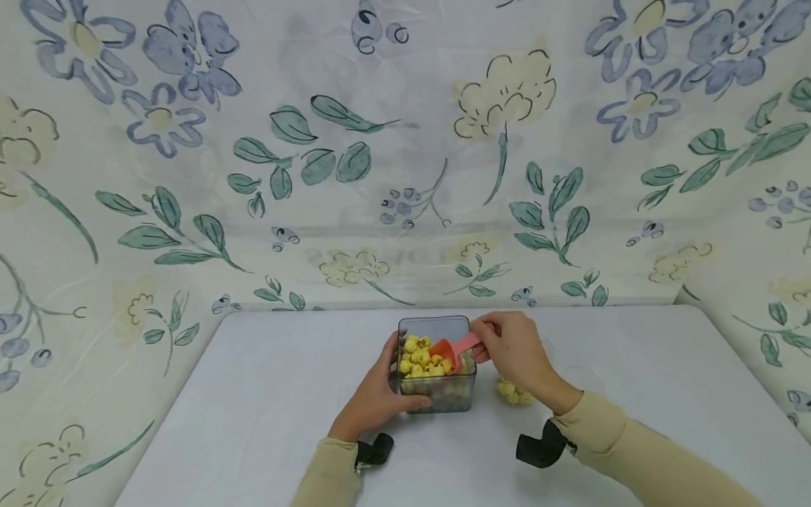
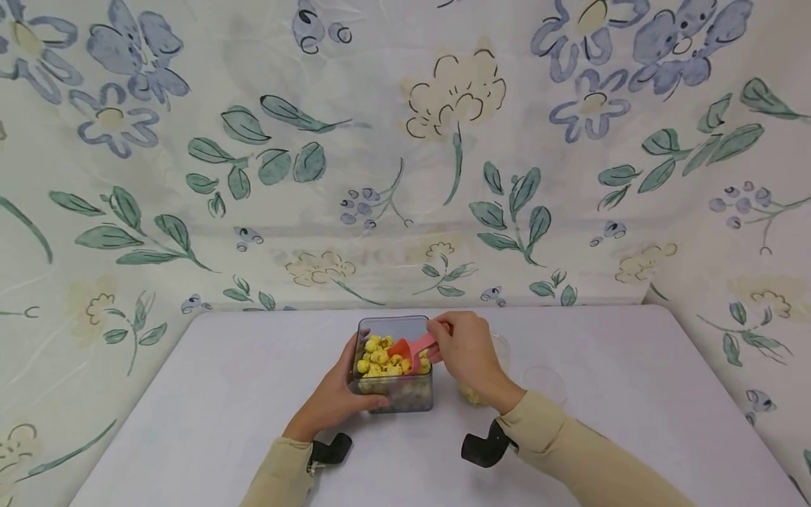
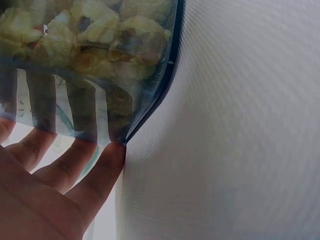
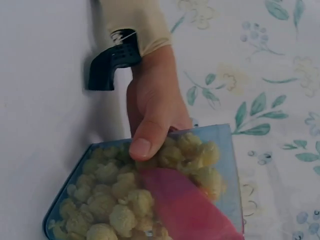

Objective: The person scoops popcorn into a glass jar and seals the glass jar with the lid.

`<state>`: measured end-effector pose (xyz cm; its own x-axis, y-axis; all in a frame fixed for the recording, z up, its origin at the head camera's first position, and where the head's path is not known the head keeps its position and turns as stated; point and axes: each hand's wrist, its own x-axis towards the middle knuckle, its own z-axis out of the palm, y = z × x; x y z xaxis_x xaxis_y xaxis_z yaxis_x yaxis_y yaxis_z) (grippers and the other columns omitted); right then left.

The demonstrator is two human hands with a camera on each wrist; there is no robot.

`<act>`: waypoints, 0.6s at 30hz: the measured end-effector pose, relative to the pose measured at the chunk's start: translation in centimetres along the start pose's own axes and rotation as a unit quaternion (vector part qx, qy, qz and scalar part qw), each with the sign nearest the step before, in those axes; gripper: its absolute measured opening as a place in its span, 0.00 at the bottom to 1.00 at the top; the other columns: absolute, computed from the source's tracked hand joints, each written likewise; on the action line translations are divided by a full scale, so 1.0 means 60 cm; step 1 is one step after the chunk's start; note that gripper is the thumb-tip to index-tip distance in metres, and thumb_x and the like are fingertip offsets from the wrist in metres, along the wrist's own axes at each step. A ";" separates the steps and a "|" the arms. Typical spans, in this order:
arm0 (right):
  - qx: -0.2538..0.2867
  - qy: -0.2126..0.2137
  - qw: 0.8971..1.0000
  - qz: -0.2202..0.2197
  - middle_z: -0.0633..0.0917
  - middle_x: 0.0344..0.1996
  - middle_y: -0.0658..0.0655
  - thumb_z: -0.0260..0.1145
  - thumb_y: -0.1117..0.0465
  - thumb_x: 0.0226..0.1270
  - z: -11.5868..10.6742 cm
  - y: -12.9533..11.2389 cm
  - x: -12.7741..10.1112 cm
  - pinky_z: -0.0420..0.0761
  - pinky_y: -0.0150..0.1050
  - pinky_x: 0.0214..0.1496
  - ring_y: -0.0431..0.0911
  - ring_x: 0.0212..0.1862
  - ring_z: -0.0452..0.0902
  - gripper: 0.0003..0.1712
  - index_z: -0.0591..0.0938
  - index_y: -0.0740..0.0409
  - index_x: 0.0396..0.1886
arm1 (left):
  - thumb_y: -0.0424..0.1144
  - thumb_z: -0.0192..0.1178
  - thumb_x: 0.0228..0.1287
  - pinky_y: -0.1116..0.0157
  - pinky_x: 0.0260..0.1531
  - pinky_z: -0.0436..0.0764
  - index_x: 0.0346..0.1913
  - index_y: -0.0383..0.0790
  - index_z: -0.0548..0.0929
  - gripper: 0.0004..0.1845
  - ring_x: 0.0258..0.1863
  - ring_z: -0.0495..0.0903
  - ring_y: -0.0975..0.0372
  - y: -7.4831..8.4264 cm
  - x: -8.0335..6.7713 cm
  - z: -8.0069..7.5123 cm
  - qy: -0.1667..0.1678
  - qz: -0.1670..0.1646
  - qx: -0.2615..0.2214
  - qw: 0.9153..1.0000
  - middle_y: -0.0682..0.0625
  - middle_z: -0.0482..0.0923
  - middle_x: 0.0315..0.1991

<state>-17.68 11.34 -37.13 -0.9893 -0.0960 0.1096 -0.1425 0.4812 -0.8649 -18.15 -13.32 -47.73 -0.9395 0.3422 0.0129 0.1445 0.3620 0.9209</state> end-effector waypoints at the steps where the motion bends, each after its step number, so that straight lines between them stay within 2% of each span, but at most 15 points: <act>1: 0.002 0.002 1.000 0.004 0.85 0.21 0.53 0.62 0.66 0.74 0.000 0.002 -0.001 0.85 0.33 0.28 0.43 0.22 0.83 0.10 0.87 0.70 0.41 | 0.49 0.80 0.48 0.45 0.73 0.60 0.82 0.43 0.40 0.68 0.76 0.55 0.47 0.000 -0.001 0.000 -0.001 0.000 0.000 1.000 0.41 0.51 0.79; 8: 0.020 0.001 1.000 -0.007 0.85 0.20 0.53 0.63 0.67 0.73 0.014 0.002 -0.005 0.85 0.33 0.28 0.44 0.22 0.83 0.09 0.86 0.71 0.41 | 0.49 0.81 0.48 0.47 0.73 0.60 0.82 0.44 0.39 0.69 0.77 0.55 0.50 0.001 -0.002 0.001 -0.002 0.003 -0.007 1.000 0.45 0.50 0.79; 18: 0.049 0.019 0.999 0.016 0.85 0.19 0.55 0.62 0.67 0.74 0.022 0.005 0.000 0.86 0.37 0.27 0.48 0.21 0.84 0.10 0.87 0.71 0.41 | 0.49 0.81 0.47 0.48 0.73 0.61 0.82 0.46 0.40 0.69 0.76 0.55 0.51 0.001 -0.002 0.003 0.004 0.003 -0.003 1.000 0.46 0.51 0.80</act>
<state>-17.67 10.35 -38.05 -0.9941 -0.0469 0.0981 -0.1087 0.3966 -0.9115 -17.96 -13.21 -47.75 -0.9413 0.3368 0.0210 0.1479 0.3557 0.9228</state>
